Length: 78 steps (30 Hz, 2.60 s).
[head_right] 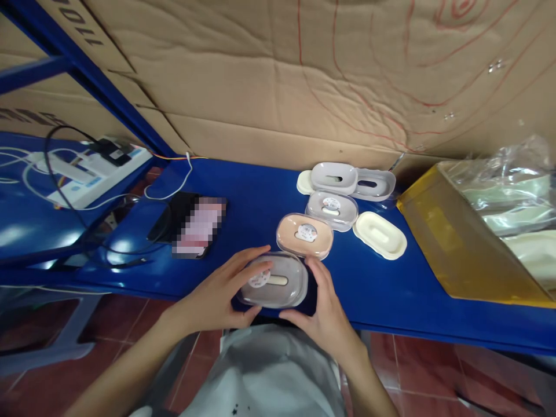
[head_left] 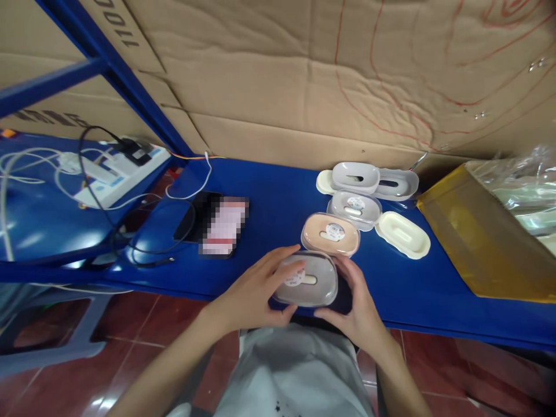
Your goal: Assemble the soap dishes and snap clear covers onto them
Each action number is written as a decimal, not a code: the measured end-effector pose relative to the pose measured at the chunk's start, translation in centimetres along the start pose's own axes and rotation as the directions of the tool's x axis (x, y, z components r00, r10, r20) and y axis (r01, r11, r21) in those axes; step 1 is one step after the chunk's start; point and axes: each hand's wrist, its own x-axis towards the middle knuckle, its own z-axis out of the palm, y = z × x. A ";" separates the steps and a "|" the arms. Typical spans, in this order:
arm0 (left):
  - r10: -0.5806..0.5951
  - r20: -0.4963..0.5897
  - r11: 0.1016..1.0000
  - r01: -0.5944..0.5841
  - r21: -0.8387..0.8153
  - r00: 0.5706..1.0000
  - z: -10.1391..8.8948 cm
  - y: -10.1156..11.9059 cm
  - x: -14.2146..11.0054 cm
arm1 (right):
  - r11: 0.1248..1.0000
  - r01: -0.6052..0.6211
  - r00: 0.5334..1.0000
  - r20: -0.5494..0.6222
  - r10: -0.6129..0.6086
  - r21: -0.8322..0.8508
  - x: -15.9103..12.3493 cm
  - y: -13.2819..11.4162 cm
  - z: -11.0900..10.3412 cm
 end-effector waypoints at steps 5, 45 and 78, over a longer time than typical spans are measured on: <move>0.026 0.024 0.998 -0.027 0.064 0.999 0.7 0.3 0.0 | 0.994 0.031 0.998 0.062 -0.025 -0.101 -0.3 -0.3 -0.2; 0.070 0.061 0.967 -0.083 0.239 0.996 1.4 0.5 0.2 | 0.948 0.126 0.985 -0.075 -0.154 -0.293 -0.4 -1.2 0.5; 0.066 -0.012 0.971 -0.061 0.229 0.998 1.5 0.1 -0.6 | 0.865 0.250 0.968 0.140 -0.209 -0.436 0.2 -1.0 -1.0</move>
